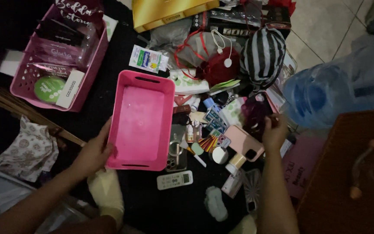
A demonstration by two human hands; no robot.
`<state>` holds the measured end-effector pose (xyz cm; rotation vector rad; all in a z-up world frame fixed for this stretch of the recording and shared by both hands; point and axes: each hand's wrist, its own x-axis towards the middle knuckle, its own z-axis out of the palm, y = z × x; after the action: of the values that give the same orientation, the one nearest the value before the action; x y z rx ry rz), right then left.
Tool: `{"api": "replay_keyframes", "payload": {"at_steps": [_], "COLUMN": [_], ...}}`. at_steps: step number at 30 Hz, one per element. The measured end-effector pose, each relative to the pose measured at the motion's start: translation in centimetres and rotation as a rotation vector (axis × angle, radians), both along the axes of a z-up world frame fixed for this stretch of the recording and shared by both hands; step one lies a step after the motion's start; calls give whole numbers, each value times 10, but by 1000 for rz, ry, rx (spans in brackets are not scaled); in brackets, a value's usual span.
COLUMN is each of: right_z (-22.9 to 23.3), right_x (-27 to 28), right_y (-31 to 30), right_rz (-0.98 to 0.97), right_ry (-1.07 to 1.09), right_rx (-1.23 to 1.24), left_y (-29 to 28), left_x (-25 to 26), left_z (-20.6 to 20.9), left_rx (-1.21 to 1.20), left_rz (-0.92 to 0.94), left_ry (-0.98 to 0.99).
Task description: The person organizes various items by hand, placing a pouch, a jar, and packets into a pink basket. They then fill a second pink basket with phone cases, small boxes, and additional packets from the pile.
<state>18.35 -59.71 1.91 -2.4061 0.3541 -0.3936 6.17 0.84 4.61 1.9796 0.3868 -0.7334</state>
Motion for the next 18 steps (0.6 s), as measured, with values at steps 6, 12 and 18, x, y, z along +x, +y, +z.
{"api": "replay_keyframes", "payload": {"at_steps": [6, 12, 18], "right_z": [58, 84, 86], "right_x": [12, 7, -25], "right_y": [79, 215, 332], "right_rz": [68, 53, 285], "right_ry": [-455, 162, 381], "right_rx": [330, 754, 1042], "left_y": [-11, -5, -12], "left_x": [-20, -23, -4], "left_z": [2, -9, 13], "left_rx": [-78, 12, -109], "left_rz": [-36, 31, 179], "left_ry": [-214, -313, -764]}}
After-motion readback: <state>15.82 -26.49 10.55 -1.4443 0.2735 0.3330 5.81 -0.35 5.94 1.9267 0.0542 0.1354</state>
